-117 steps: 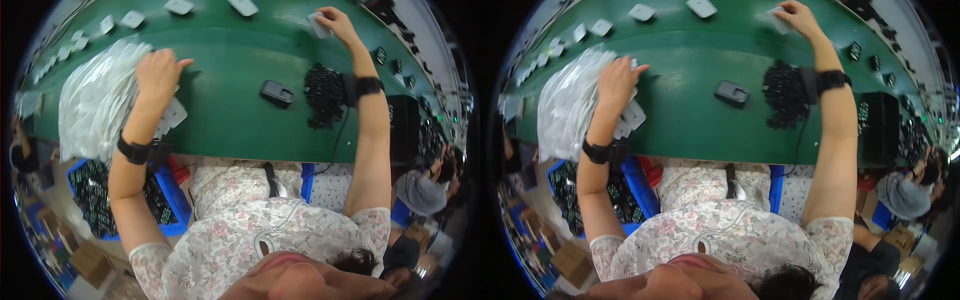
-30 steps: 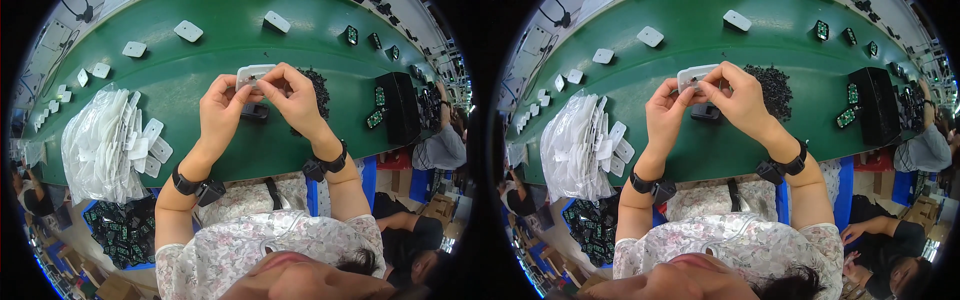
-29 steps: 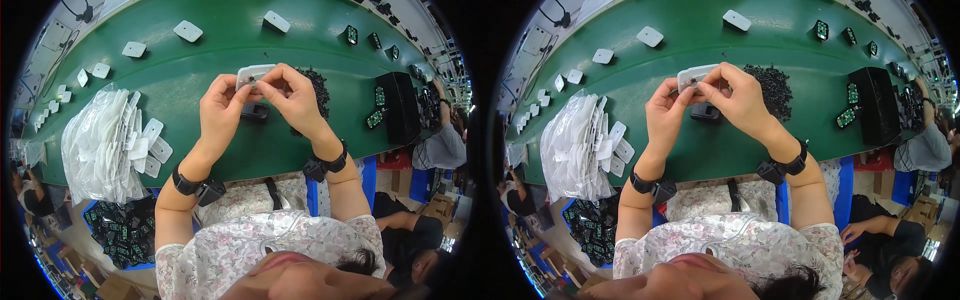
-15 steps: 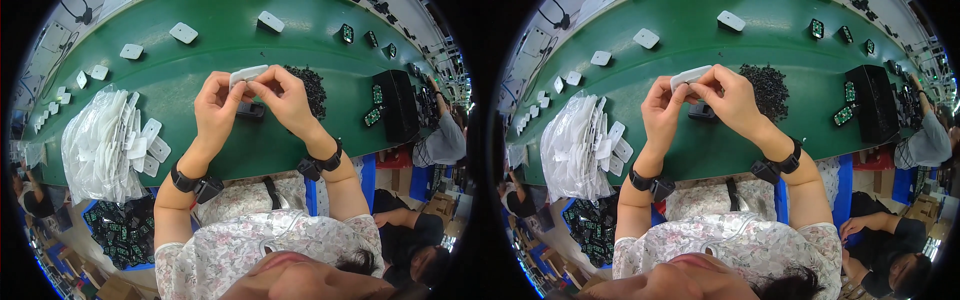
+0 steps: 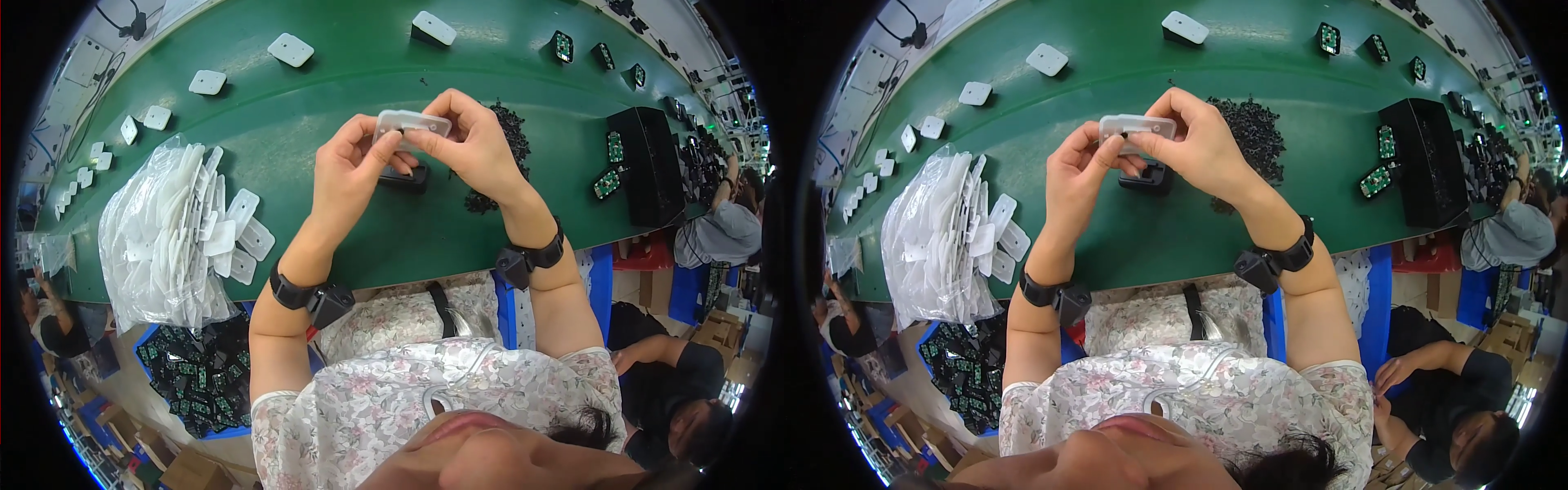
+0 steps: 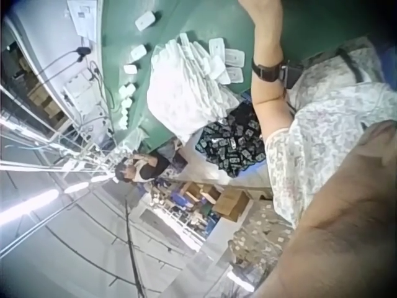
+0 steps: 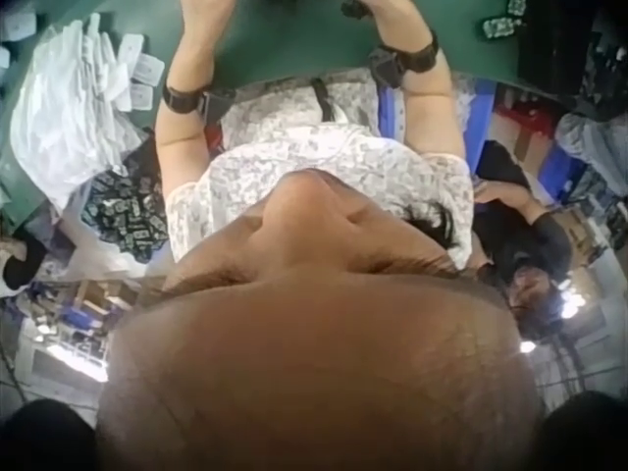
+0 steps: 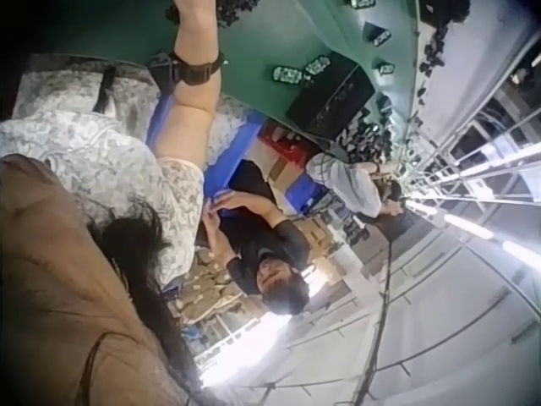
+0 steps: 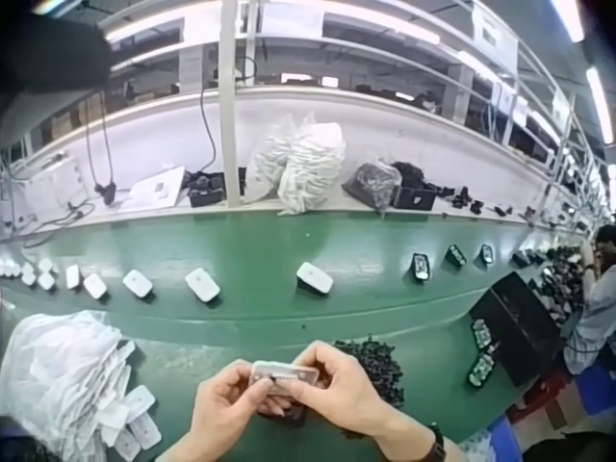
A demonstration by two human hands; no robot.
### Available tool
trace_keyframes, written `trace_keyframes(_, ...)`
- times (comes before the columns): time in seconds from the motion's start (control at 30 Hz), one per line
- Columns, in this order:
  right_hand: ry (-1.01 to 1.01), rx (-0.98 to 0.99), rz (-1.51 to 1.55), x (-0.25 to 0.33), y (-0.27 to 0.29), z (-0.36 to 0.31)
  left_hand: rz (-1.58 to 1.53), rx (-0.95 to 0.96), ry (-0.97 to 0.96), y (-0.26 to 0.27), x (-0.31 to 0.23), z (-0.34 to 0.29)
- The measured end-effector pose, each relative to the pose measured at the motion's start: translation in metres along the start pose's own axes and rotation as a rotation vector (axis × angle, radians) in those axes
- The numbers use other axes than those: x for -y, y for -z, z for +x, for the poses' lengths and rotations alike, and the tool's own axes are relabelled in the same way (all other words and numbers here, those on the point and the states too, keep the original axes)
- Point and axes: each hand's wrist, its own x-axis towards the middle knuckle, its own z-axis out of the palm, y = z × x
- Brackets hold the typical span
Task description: The person picks up a white plastic base and a black screw, inserts the screw into the base, and then fits the base onto a black plastic housing before placing the assembled unit on the workbench.
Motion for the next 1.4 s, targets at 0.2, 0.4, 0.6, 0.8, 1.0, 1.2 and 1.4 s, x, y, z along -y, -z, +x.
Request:
trace_keyframes(0.2, -0.005, 0.000, 0.260, -0.018, -0.011, 0.006, -0.009, -0.118, 0.006, 0.013, 0.005, 0.006)
trace_keyframes(0.4, 0.507, 0.036, -0.802, -0.024, -0.020, -0.008, 0.533, -0.275, 0.187, 0.087, 0.036, 0.005)
trace_keyframes(0.6, 0.358, 0.068, -0.858, -0.036, -0.029, -0.013, 1.205, -0.153, -0.024, 0.081, 0.041, 0.001)
trace_keyframes(0.8, 0.399, -0.105, -0.634, -0.036, -0.016, -0.002, 1.351, -0.130, -0.268, 0.057, 0.047, -0.036)
trace_keyframes(1.0, 0.575, 0.050, -0.656, -0.038, -0.031, 0.009, 0.996, -0.021, -0.377, 0.070, 0.051, -0.046)
trace_keyframes(1.2, 0.598, 0.101, -0.741, -0.045, -0.051, 0.008, 1.018, 0.024, -0.373, 0.075, 0.053, -0.057)
trace_keyframes(1.4, 0.624, 0.149, -0.793, -0.046, -0.053, 0.012, 1.112, 0.052, -0.350, 0.079, 0.057, -0.059)
